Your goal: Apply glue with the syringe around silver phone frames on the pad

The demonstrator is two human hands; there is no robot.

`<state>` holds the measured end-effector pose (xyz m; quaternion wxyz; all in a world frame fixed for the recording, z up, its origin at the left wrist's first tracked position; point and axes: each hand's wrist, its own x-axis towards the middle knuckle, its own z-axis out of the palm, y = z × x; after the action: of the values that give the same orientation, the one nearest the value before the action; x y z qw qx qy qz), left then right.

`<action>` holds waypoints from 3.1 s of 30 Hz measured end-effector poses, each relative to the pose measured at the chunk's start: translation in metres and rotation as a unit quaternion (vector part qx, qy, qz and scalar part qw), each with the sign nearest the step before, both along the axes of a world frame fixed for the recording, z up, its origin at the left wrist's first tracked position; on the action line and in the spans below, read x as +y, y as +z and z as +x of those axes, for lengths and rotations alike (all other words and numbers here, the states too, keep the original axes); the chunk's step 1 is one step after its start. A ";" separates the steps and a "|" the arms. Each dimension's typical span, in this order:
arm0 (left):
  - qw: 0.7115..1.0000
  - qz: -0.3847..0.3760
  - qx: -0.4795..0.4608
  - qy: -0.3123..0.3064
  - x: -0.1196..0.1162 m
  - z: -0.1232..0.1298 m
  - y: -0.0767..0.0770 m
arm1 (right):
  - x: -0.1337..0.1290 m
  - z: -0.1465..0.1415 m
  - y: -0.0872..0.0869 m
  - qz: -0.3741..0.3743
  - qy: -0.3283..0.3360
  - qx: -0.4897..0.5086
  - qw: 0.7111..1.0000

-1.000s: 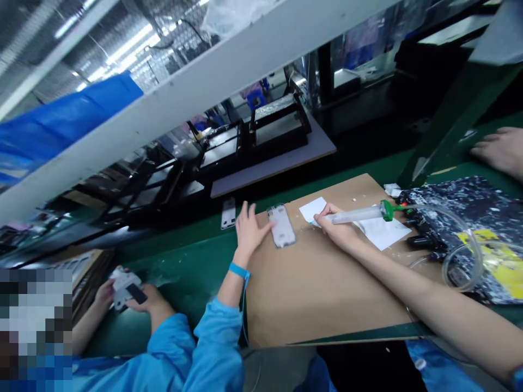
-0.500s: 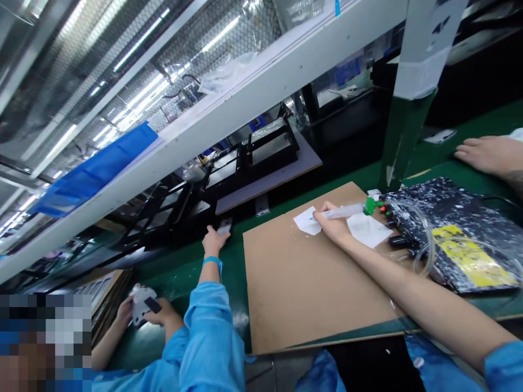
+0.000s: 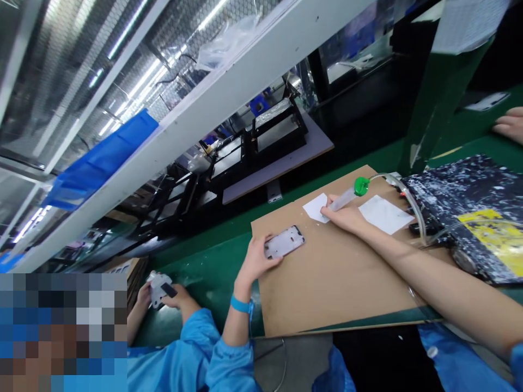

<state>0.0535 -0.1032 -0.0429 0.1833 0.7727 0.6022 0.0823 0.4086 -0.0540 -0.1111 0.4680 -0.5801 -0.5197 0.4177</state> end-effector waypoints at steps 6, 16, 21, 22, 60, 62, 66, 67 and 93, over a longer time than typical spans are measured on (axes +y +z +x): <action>0.988 0.037 0.112 0.100 -0.028 0.032 -0.019 | -0.002 0.000 0.003 -0.003 -0.012 -0.034 0.999; 0.998 0.040 -0.014 0.052 0.003 0.073 -0.039 | -0.004 0.001 0.013 0.020 -0.052 -0.030 0.998; 0.980 -0.027 -0.178 -0.080 0.024 0.081 -0.045 | -0.011 -0.002 0.020 0.072 -0.043 0.024 0.996; 0.977 -0.034 -0.188 -0.094 0.024 0.082 -0.048 | -0.014 -0.004 0.021 0.073 -0.022 0.031 0.997; 0.955 -0.019 -0.240 -0.173 0.012 0.087 -0.066 | -0.044 -0.015 0.013 -0.013 0.171 -0.079 0.982; 0.954 -0.014 -0.244 -0.174 0.012 0.087 -0.067 | -0.044 -0.015 0.009 -0.003 0.161 -0.077 0.984; 0.957 -0.021 -0.235 -0.172 0.012 0.087 -0.066 | -0.043 -0.015 0.014 -0.010 0.171 -0.088 0.981; 0.958 -0.024 -0.232 -0.170 0.012 0.088 -0.066 | -0.043 -0.015 0.016 -0.014 0.177 -0.090 0.980; 0.957 -0.032 -0.234 -0.166 0.013 0.088 -0.065 | -0.044 -0.013 0.013 -0.008 0.179 -0.077 0.981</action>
<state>0.1415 -0.0905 -0.1080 0.3550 0.8143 0.4081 0.2103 0.3956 -0.0977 -0.0979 0.3397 -0.5116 -0.6460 0.4533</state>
